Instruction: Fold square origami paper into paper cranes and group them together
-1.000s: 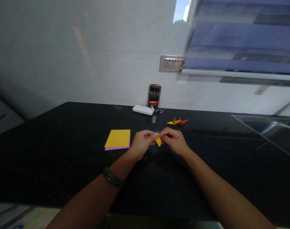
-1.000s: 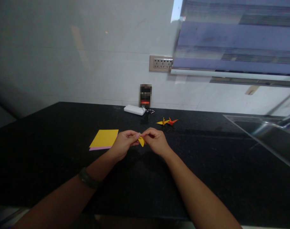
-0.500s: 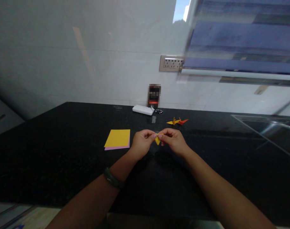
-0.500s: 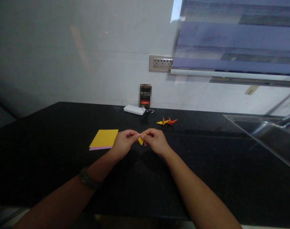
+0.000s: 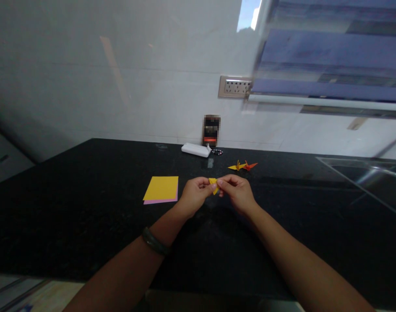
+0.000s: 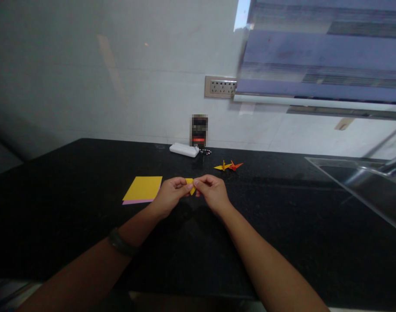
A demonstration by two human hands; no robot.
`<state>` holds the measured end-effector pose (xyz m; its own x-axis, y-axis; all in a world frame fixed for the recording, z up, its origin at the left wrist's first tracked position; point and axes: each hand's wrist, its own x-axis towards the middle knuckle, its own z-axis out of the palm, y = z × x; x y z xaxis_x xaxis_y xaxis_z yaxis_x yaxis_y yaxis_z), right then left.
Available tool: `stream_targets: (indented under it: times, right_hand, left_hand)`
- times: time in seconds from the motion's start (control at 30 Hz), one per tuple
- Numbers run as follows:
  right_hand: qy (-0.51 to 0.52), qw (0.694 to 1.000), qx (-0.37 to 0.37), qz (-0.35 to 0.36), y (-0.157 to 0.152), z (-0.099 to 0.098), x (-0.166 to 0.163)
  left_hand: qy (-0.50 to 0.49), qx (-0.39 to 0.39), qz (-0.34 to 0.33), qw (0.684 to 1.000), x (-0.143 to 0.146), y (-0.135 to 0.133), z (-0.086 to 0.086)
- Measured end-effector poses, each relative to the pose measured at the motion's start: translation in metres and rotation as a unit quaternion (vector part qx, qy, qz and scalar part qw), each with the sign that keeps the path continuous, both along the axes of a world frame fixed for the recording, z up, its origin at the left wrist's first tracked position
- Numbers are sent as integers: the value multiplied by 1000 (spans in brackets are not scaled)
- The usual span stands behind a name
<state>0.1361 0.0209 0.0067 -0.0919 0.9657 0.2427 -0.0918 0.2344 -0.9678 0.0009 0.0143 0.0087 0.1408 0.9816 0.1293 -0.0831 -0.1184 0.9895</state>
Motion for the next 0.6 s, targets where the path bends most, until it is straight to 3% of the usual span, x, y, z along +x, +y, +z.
stream_targets:
  times: [0.23, 0.37, 0.47, 0.6]
  right_hand:
    - [-34, 999, -27, 31, 2, -2, 1]
    - [-67, 998, -4, 6, -2, 2, -1]
    - [-37, 999, 9, -30, -6, 5, -4]
    - [1, 997, -13, -72, -3, 2, -5]
  left_hand:
    - [111, 54, -12, 992, -2, 2, -4]
    - [159, 90, -22, 983, -4, 3, -6]
    - [130, 85, -19, 988, -3, 2, -4]
    - [22, 5, -46, 999, 0, 0, -3]
